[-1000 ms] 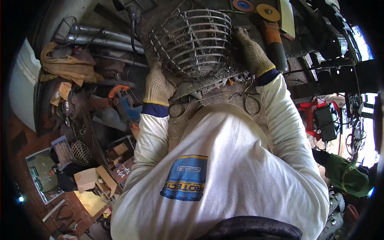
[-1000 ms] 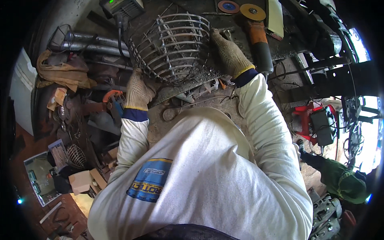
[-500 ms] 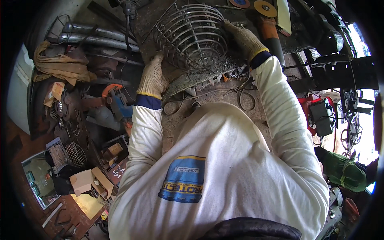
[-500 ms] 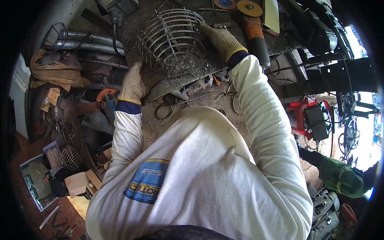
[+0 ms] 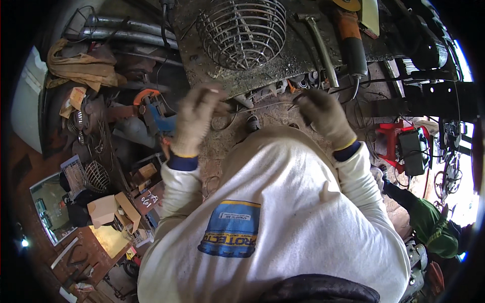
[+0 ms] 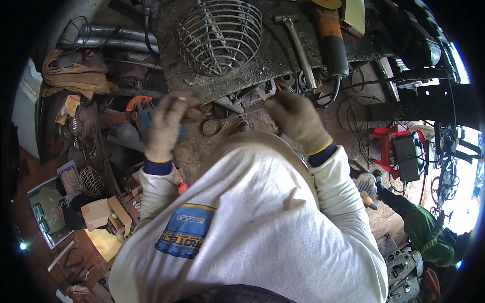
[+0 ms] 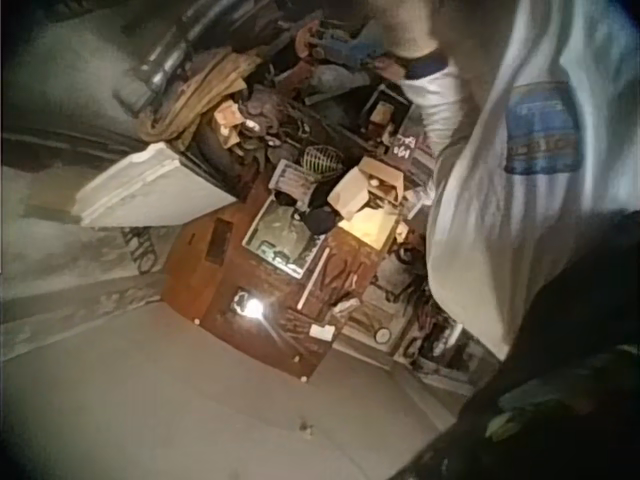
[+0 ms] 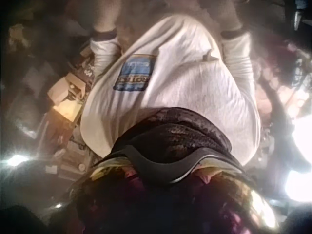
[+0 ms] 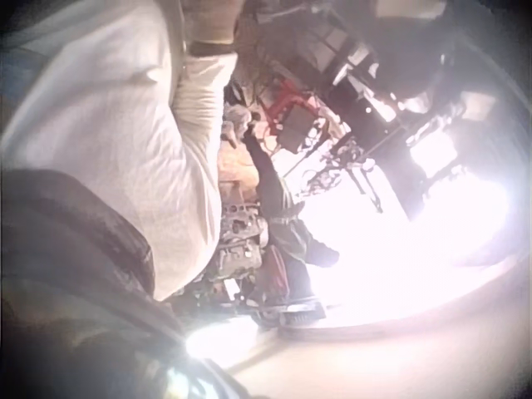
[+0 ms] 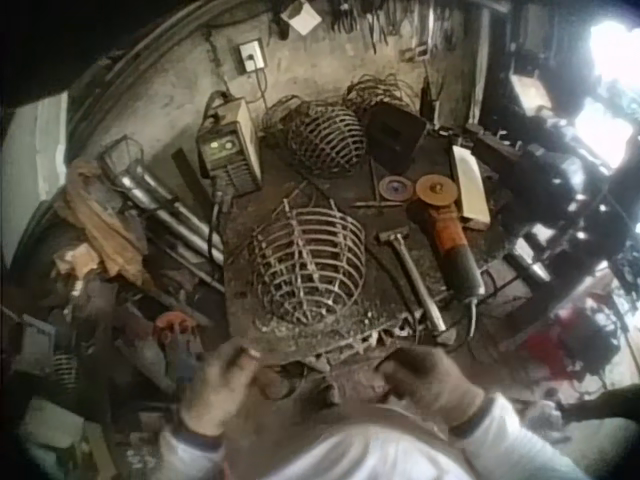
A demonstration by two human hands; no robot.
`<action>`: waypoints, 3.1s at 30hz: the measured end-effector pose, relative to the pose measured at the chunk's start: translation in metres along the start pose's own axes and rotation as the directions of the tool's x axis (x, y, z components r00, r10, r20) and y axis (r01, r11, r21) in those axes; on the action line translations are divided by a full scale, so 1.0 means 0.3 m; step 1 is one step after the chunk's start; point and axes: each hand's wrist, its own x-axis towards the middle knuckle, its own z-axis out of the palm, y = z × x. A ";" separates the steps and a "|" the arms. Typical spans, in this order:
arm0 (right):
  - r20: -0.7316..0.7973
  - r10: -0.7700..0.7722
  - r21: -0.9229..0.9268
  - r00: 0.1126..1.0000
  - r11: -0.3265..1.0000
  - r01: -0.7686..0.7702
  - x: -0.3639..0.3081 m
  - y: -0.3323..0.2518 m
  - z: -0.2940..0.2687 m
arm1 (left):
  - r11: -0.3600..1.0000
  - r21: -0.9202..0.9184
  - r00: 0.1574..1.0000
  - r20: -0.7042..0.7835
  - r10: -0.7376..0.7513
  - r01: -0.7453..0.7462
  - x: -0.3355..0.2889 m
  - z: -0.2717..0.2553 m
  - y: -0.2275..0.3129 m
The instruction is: The person uses an angle grinder to smooth the edges of a metal wire guard and then uses a hammer to reshape parts of the guard on a workbench.
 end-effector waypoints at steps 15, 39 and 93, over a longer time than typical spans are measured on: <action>0.149 -0.378 -0.409 0.913 0.818 0.406 -0.048 0.199 0.308 | 0.546 0.316 0.618 0.556 0.555 -0.776 -0.061 0.478 0.058; -0.206 0.808 -0.154 0.552 0.530 -0.834 -0.941 1.057 0.768 | 0.637 0.662 0.826 0.559 -0.070 -0.394 -0.249 -0.135 -0.932; -0.229 0.662 -0.044 0.714 0.726 -0.687 -0.287 1.073 0.293 | 0.330 0.839 0.838 0.238 0.491 -0.431 0.876 -0.145 0.212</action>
